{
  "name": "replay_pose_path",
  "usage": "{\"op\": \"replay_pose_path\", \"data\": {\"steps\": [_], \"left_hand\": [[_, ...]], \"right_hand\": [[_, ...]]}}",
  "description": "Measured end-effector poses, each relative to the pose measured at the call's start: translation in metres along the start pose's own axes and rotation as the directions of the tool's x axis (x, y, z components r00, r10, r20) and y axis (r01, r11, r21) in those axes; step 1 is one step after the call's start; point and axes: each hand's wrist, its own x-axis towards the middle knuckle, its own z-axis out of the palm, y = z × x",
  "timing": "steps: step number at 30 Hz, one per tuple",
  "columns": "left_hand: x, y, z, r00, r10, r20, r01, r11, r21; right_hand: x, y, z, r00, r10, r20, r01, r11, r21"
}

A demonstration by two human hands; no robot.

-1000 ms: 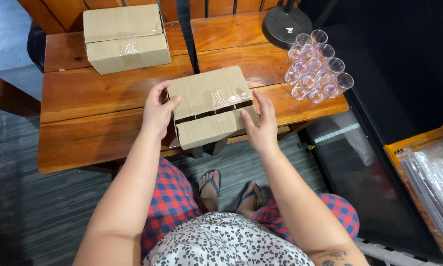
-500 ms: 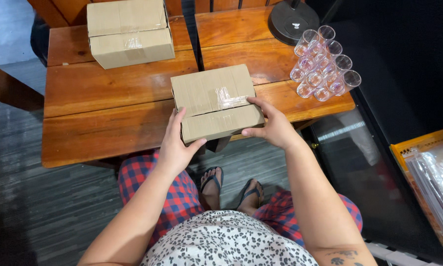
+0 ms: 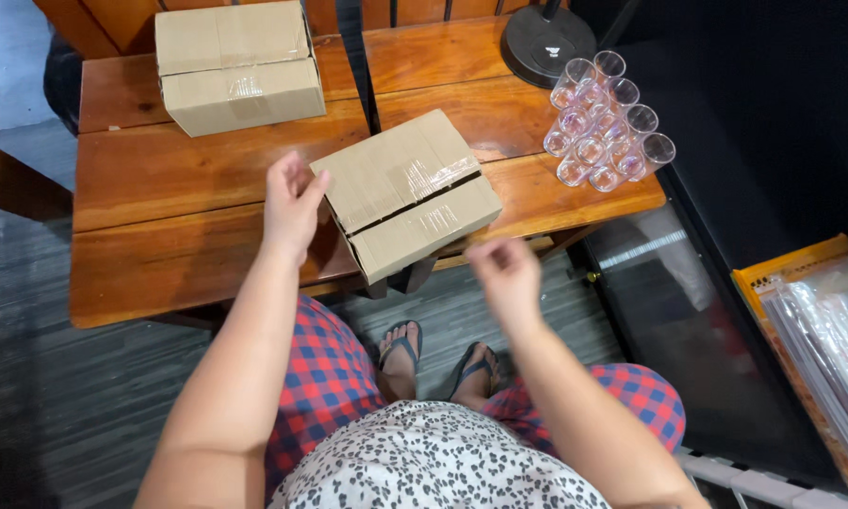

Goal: The person opens a cardboard box containing small clear glasses. They remove the glasses one by one and place them on a wooden bench. After emptying the box, they close it and move it to a nearby shelf. Finally, they arrange the glasses on the bench into a neat grid.

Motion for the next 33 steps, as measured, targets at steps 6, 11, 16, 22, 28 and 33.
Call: {"op": "replay_pose_path", "data": {"steps": [6,11,16,22,28,33], "left_hand": [[-0.01,0.006,-0.002,0.991,-0.038,0.129,0.043,0.998,-0.035],[-0.031,-0.017,0.001,0.996,-0.021,0.092,0.025,0.999,-0.044],[-0.061,-0.007,0.004,0.994,-0.015,0.112,0.025,0.996,-0.09],[-0.087,-0.004,0.009,0.989,0.004,0.15,-0.017,0.997,0.08],[-0.106,-0.025,0.028,0.992,-0.043,0.116,0.06,0.988,-0.143],[-0.124,-0.031,0.047,0.986,0.147,0.077,-0.133,0.976,-0.173]], "right_hand": [[-0.084,-0.02,0.041,0.843,0.265,0.468,-0.395,0.896,0.203],[-0.09,-0.02,0.045,0.899,0.195,0.393,-0.297,0.93,0.218],[-0.088,-0.019,0.041,0.966,0.154,0.208,-0.195,0.962,0.193],[-0.078,0.0,0.029,0.989,0.147,0.02,-0.148,0.967,0.206],[-0.078,-0.006,0.014,0.979,0.173,-0.109,-0.143,0.961,0.237],[-0.079,0.015,0.002,0.958,0.141,-0.25,-0.07,0.959,0.273]]}}
